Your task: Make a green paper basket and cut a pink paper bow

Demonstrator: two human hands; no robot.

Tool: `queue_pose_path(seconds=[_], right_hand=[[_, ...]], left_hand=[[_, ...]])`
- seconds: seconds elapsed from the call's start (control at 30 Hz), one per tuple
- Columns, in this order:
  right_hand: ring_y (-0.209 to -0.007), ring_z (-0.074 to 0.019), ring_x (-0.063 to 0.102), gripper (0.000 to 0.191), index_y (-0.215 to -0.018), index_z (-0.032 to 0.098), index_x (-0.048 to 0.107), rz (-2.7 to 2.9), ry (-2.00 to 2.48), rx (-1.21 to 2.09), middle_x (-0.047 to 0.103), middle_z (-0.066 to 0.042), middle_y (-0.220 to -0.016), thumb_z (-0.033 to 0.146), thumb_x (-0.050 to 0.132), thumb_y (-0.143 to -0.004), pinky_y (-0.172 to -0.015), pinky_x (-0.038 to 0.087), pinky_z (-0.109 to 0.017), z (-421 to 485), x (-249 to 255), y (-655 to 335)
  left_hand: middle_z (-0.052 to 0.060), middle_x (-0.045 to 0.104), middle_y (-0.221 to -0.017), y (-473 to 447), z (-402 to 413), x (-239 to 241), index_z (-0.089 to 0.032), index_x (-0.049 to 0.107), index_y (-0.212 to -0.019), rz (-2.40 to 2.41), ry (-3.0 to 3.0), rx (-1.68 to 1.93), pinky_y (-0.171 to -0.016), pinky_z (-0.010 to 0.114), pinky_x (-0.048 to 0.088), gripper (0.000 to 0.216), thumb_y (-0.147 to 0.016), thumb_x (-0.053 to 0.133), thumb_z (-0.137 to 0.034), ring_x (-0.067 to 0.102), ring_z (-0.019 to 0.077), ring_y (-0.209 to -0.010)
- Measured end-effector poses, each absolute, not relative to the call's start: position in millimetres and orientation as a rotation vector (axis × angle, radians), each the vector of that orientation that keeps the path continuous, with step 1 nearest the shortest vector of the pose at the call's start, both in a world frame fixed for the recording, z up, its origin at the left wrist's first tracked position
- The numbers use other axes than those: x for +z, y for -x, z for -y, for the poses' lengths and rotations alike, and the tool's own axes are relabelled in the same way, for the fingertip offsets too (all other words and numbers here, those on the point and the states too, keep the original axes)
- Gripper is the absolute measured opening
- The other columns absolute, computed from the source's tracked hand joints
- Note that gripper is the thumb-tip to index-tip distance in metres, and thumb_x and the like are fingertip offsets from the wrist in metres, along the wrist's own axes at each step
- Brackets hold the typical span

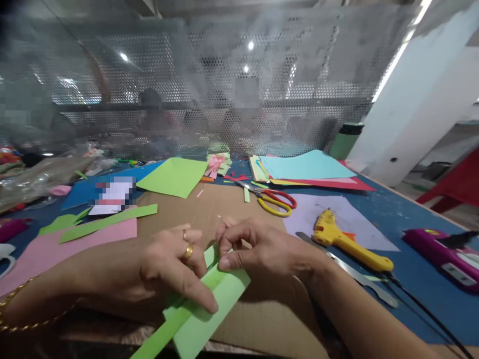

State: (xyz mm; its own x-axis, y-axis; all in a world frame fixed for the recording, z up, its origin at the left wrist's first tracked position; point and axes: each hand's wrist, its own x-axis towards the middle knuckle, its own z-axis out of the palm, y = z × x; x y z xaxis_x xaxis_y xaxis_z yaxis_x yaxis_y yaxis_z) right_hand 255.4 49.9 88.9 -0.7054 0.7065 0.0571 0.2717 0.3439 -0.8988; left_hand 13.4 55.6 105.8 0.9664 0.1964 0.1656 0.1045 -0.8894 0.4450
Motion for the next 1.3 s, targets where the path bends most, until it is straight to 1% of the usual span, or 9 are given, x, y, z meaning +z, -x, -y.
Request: queue_pose_path(seconds=[0.13, 0.23, 0.33, 0.47, 0.6, 0.73, 0.9, 1.17, 1.3], right_hand=[[-0.078, -0.0169, 0.057, 0.034, -0.076, 0.018, 0.071, 2.166, 0.9, 1.431, 0.063, 0.0, -0.078, 0.05, 0.068, -0.086, -0.074, 0.046, -0.028, -49.8, 81.9, -252.1], [-0.083, -0.0186, 0.062, 0.033, -0.092, 0.018, 0.074, 2.102, 0.939, 1.486, 0.069, -0.002, -0.088, 0.05, 0.068, -0.087, -0.076, 0.049, -0.03, -46.7, 81.4, -247.8], [-0.093, -0.0211, 0.065, 0.036, -0.103, 0.022, 0.074, 2.058, 0.972, 1.324, 0.071, -0.003, -0.102, 0.053, 0.068, -0.085, -0.081, 0.051, -0.031, -44.8, 84.0, -244.9], [-0.093, -0.0213, 0.064, 0.028, -0.091, 0.02, 0.073, 1.993, 0.999, 0.954, 0.071, -0.005, -0.1, 0.047, 0.065, -0.088, -0.082, 0.05, -0.031, -46.8, 84.0, -247.4], [-0.079, -0.0187, 0.062, 0.023, -0.08, 0.021, 0.069, 1.895, 1.097, 0.601, 0.068, -0.003, -0.085, 0.037, 0.06, -0.093, -0.071, 0.045, -0.029, -45.8, 79.5, -251.7], [-0.078, -0.0191, 0.061, 0.02, -0.083, 0.023, 0.065, 1.902, 1.042, 0.507, 0.066, -0.001, -0.081, 0.039, 0.06, -0.093, -0.073, 0.046, -0.031, -39.3, 71.6, -251.8], [-0.092, -0.0212, 0.064, 0.013, -0.096, 0.026, 0.067, 1.946, 1.051, 0.522, 0.07, 0.0, -0.095, 0.037, 0.067, -0.09, -0.081, 0.048, -0.032, -31.8, 66.6, -244.6], [-0.084, -0.0198, 0.064, 0.015, -0.088, 0.024, 0.071, 1.904, 1.113, 0.653, 0.069, 0.001, -0.084, 0.038, 0.065, -0.09, -0.077, 0.047, -0.031, -32.4, 74.0, -241.2], [-0.081, -0.0195, 0.063, 0.02, -0.086, 0.023, 0.07, 1.908, 1.111, 0.656, 0.069, 0.0, -0.082, 0.041, 0.065, -0.089, -0.074, 0.047, -0.03, -32.3, 73.6, -239.2]], left_hand=[[0.001, 0.067, -0.082, -19.7, -48.2, 104.7, -0.027, 0.075, -0.105, -0.146, -2.831, 0.244, -0.089, 0.032, 0.037, 0.029, -0.089, 0.06, -0.008, 0.054, 0.0177, -0.088], [0.002, 0.065, -0.089, -21.2, -42.0, 105.3, -0.031, 0.075, -0.103, -0.207, -2.906, 0.323, -0.09, 0.035, 0.035, 0.022, -0.09, 0.062, -0.018, 0.052, 0.0193, -0.091], [0.004, 0.063, -0.102, -21.2, -36.9, 104.5, -0.034, 0.076, -0.098, -0.311, -2.911, 0.451, -0.094, 0.038, 0.033, 0.018, -0.088, 0.066, -0.023, 0.052, 0.0206, -0.095], [0.004, 0.065, -0.112, -21.2, -41.6, 100.7, -0.026, 0.074, -0.1, -0.467, -2.827, 0.676, -0.096, 0.038, 0.033, 0.025, -0.086, 0.061, -0.009, 0.056, 0.0203, -0.102], [0.002, 0.069, -0.085, -21.0, -58.5, 95.0, -0.018, 0.071, -0.09, -0.636, -2.726, 0.845, -0.086, 0.035, 0.036, 0.027, -0.089, 0.049, -0.004, 0.059, 0.0154, -0.082], [-0.003, 0.054, -0.061, -21.6, -69.3, 90.9, -0.016, 0.058, -0.063, -0.84, -2.673, 0.841, -0.07, 0.03, 0.033, 0.025, -0.084, 0.05, -0.006, 0.044, 0.0113, -0.061], [-0.005, 0.05, -0.057, -24.6, -64.8, 91.7, -0.016, 0.053, -0.06, -0.833, -2.581, 0.785, -0.065, 0.027, 0.03, 0.026, -0.083, 0.052, -0.005, 0.042, 0.01, -0.059], [-0.004, 0.055, -0.06, -21.5, -65.9, 89.0, -0.016, 0.062, -0.07, -0.749, -2.487, 0.707, -0.07, 0.029, 0.031, 0.031, -0.096, 0.047, -0.021, 0.042, 0.0113, -0.062], [-0.006, 0.044, -0.054, -21.8, -67.6, 88.3, -0.015, 0.048, -0.058, -0.706, -2.438, 0.748, -0.071, 0.029, 0.031, 0.039, -0.097, 0.045, -0.024, 0.036, 0.0094, -0.057]])
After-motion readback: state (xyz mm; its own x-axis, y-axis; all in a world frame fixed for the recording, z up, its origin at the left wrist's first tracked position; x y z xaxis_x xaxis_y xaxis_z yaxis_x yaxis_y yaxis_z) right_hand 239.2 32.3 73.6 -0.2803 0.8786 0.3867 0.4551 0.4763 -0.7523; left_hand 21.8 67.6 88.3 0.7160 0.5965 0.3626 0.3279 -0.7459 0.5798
